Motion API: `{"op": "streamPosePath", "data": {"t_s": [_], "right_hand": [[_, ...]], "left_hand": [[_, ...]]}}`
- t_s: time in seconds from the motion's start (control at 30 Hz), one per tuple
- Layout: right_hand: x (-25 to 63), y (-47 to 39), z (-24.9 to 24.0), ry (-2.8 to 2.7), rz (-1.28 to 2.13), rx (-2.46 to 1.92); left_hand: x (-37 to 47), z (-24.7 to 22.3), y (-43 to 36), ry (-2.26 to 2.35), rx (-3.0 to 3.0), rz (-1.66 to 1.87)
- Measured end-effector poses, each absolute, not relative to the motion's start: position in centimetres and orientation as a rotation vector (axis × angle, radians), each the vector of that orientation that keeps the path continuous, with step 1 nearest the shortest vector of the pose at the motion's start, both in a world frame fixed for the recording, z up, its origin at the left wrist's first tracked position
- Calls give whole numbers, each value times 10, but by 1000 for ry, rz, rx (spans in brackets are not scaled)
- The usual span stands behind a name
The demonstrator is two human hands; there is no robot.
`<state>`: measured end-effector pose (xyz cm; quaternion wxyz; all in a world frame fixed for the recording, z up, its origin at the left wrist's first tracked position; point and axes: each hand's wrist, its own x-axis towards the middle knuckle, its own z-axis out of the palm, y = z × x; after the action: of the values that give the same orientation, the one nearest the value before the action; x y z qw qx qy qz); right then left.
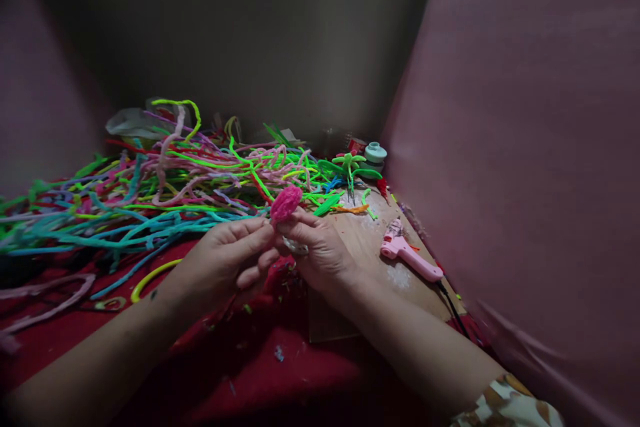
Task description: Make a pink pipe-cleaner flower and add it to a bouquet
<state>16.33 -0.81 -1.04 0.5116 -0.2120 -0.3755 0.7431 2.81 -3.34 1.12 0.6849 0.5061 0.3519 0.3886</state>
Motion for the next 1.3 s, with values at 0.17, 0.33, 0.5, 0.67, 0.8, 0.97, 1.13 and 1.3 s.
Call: {"op": "streamPosePath", "data": {"t_s": [0.17,0.33,0.5,0.67,0.8,0.97,1.13,1.3], "right_hand": [[158,-11,-13,-887,1741,-489],[160,-13,-17,-939,1628,-574],[162,-14,-16,-1079,1488,-642],[160,-14,-12,-996,1575,-559],[159,-11,-12,-905,1698,-537],[161,-8,-12,-885,1801,-517],[163,-8,-12,-927,1741,-548],[161,-8,-17,-914,1742,-532]], "left_hand": [[33,5,-37,1256,1691,1159],[28,-15,-31,1469,2439,1285],[28,-11,-31,1325,2281,1345],[34,9,-39,1084,1499,1209],[35,15,-41,967,1222,1150],[29,12,-34,775,986,1018],[21,8,-22,636,908,778],[23,11,-26,876,1102,832]]}}
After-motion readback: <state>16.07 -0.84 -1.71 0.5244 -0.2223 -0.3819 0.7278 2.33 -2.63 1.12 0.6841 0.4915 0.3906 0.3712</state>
